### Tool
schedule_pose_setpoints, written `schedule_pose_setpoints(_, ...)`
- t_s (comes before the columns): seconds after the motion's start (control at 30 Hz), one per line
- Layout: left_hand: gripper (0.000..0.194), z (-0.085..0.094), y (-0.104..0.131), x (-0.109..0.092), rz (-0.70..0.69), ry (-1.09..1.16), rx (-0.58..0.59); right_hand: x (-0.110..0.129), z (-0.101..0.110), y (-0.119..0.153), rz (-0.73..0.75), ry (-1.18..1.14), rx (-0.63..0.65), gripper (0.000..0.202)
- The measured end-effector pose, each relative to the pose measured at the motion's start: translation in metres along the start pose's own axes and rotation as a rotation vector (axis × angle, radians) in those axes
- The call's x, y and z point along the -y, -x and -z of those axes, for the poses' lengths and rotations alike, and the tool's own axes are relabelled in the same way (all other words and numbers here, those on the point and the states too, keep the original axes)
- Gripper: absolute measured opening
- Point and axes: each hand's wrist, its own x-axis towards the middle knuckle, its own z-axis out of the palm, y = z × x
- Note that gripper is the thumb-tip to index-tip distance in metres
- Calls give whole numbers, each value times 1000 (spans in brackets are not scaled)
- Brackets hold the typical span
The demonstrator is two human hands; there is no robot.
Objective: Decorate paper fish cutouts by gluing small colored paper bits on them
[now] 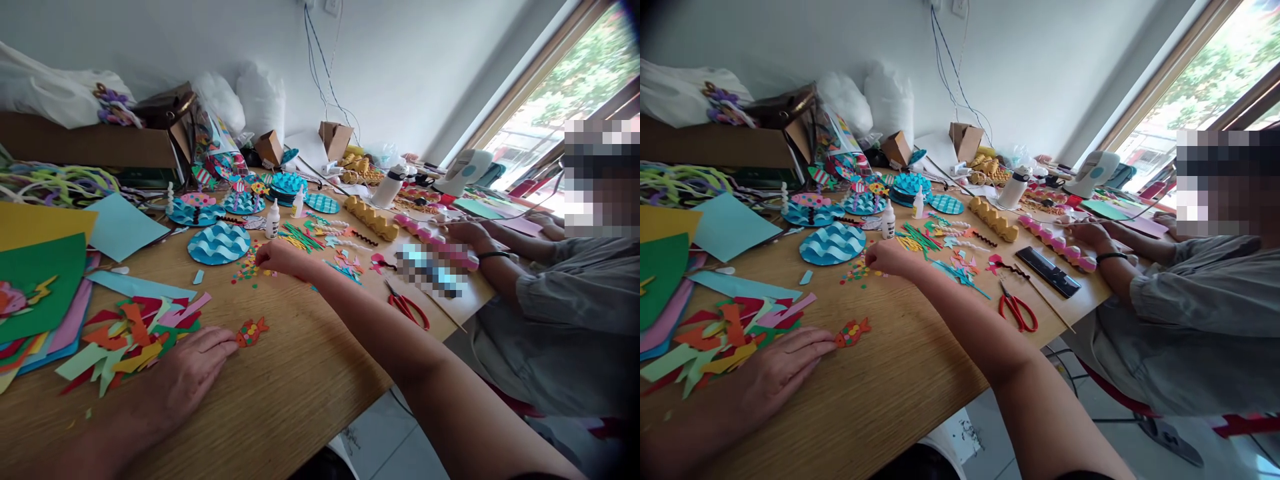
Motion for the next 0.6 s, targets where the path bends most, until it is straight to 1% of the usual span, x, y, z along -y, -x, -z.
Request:
schedule_pose_setpoints(0.07,34,-1,0,-1,18,10,-5,6,-4,-1,26,9,26,20)
schedule_pose_setpoints(0.13,34,-1,0,-2,29,9,2,11,-7,-2,20,30,39,19)
schedule_pose_setpoints(0.27,33,4,-3,-3,5,3,9,16,-10,-2,-2,51,53,18)
schedule_pose_setpoints(0.33,32,7,-6,-4,-18,9,36,18,-10,-2,-3,55,62,19)
schedule_pose_setpoints(0.47,33,7,-7,-5,-9,24,-8,21,-12,-2,-12,97,69,18)
schedule_pose_setpoints(0.6,33,6,-6,-5,16,41,9,24,-14,-1,-43,117,70,20)
